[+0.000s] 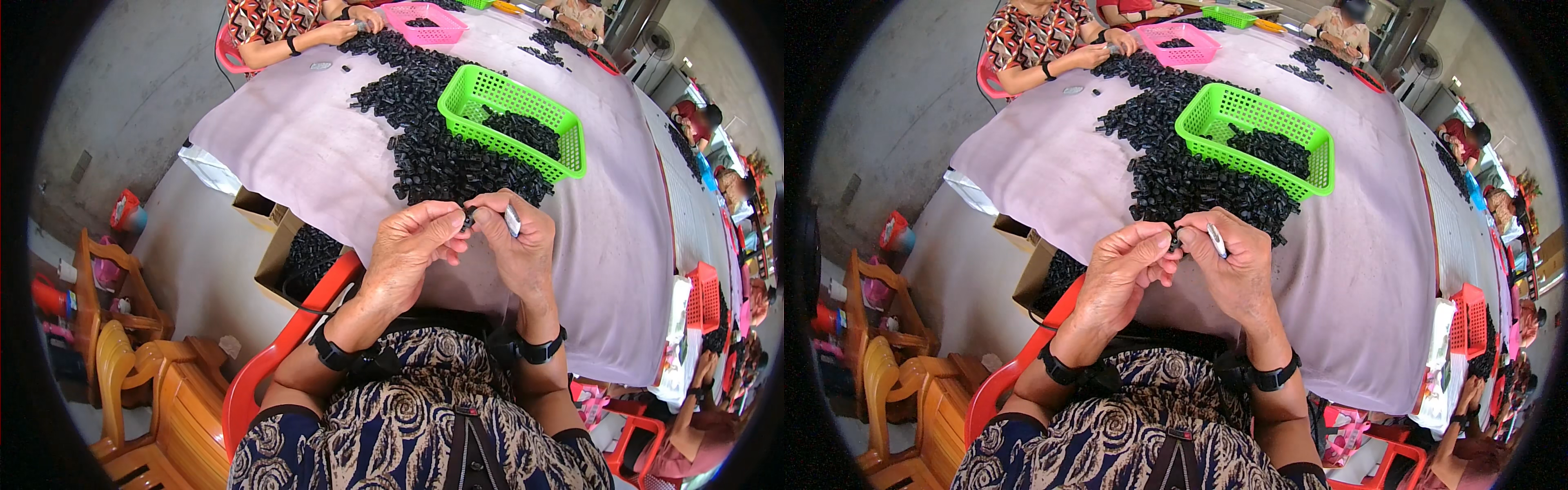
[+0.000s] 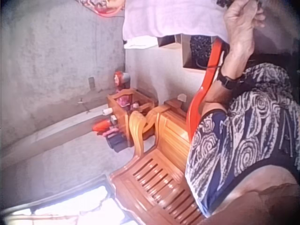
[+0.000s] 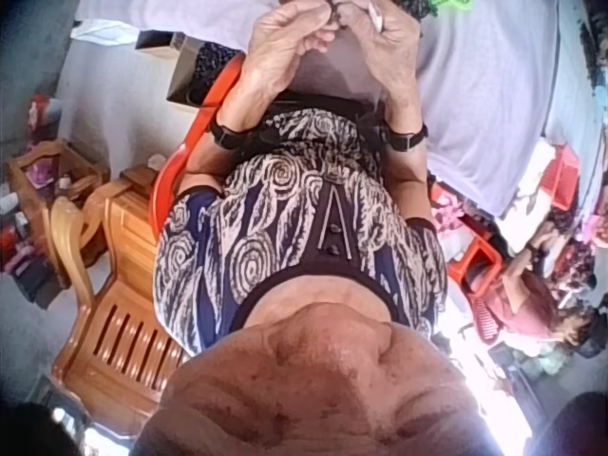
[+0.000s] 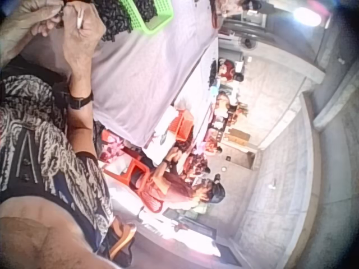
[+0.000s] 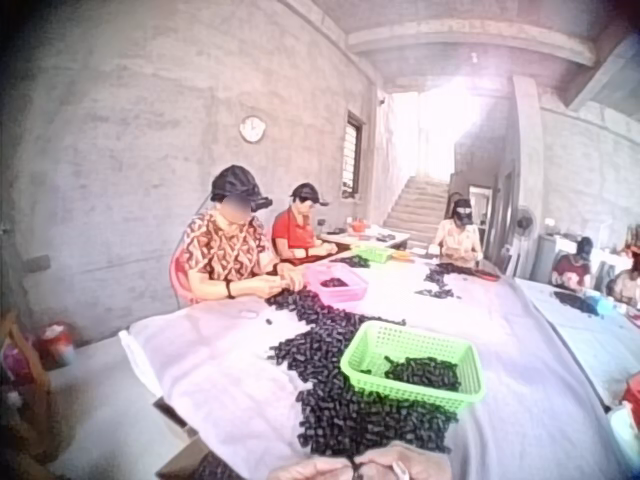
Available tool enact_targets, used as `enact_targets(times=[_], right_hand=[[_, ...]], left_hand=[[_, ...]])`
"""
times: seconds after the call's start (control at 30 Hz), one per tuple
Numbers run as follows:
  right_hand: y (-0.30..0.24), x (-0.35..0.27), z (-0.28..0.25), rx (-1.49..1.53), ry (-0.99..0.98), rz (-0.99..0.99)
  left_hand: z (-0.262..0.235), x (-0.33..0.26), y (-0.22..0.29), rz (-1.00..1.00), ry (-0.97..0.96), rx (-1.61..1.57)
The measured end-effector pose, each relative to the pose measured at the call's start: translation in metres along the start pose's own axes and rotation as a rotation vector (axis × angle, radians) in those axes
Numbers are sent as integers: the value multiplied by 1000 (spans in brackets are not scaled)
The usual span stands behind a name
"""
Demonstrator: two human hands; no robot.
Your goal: Sort and inspect small black shoe components at a production table.
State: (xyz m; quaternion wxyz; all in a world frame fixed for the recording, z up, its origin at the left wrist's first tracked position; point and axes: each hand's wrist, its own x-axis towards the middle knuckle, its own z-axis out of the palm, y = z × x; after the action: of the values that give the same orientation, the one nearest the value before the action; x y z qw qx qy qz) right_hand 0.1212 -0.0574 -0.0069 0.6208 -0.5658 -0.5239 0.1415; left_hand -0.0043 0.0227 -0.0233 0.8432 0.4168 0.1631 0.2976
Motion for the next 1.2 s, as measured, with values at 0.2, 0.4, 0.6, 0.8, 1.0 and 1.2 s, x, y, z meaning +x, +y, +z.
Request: enact_targets(times=[0.2,0.4,0.6,0.8,1.0,1.2], right_hand=[[0,-1,0,105,5,139],[1,2,0,57,-18,-19],[3,2,0,-41,-25,-56],[5,2,1,-45,10,-70],[8,2,0,-48,59,-50],[8,2,1,-63,85,-36]], left_hand=[[0,1,1,-44,-20,-46],[-2,1,1,-75,-38,-142],[-2,0,-1,-24,-21,-81],[1,0,-5,25,-31,-2],[4,-1,-4,-17,-62,19],[3,-1,-4,-41,-107,4]])
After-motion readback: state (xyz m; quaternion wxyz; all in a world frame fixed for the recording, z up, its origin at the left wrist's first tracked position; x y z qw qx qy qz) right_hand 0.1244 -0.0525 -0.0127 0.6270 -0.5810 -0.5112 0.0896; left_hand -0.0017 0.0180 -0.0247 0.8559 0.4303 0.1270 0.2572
